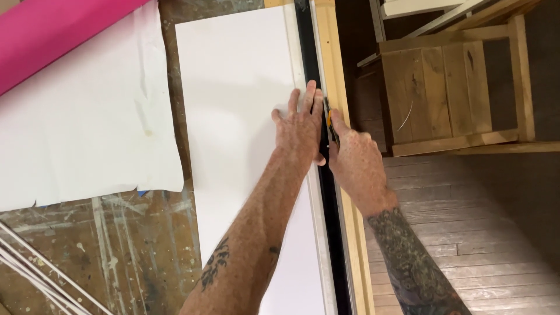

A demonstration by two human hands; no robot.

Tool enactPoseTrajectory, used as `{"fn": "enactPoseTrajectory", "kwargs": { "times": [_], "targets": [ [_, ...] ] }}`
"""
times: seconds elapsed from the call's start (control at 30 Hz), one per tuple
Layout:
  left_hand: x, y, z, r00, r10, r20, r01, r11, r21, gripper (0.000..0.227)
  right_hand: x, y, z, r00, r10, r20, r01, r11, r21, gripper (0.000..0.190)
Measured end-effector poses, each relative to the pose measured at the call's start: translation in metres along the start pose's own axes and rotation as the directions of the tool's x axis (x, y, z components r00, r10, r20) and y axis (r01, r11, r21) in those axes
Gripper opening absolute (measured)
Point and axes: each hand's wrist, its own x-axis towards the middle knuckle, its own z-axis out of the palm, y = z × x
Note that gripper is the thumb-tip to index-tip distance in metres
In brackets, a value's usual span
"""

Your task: Using a utility knife to cut a white board along a clamped straight edge guide.

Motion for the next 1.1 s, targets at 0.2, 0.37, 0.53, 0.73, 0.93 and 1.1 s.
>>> {"fn": "enactPoseTrajectory", "kwargs": {
  "times": [0.2,0.37,0.53,0.73,0.93,1.1],
  "targets": [
    [-0.015,0.001,-0.010,0.998,0.007,-0.066,-0.010,0.998,-0.056,0.120,-0.029,0.022,0.015,0.999,-0.047,0.006,0.047,0.996,-0.075,0.063],
    [-0.009,0.001,-0.001,0.997,-0.013,-0.078,0.010,0.999,-0.041,0.120,-0.064,0.033,0.025,0.999,-0.009,0.038,0.011,0.999,-0.042,0.061],
    [0.008,-0.002,-0.002,0.991,-0.003,0.134,0.006,1.000,-0.025,0.153,-0.095,0.063,0.046,0.997,-0.071,0.001,0.071,0.995,-0.077,0.066],
    [0.009,-0.001,-0.001,0.984,-0.022,0.177,0.011,0.998,0.065,0.155,-0.137,0.089,0.063,0.991,-0.129,-0.038,0.128,0.991,-0.021,0.068],
    [0.007,0.000,0.000,0.987,-0.016,0.161,0.015,1.000,0.008,0.155,-0.182,0.113,0.083,0.991,-0.126,-0.053,0.128,0.991,0.036,0.069],
    [0.009,-0.001,0.003,0.994,-0.023,0.104,0.021,1.000,0.015,0.154,-0.197,0.118,0.100,0.997,-0.077,-0.028,0.076,0.997,-0.030,0.066]
  ]
}}
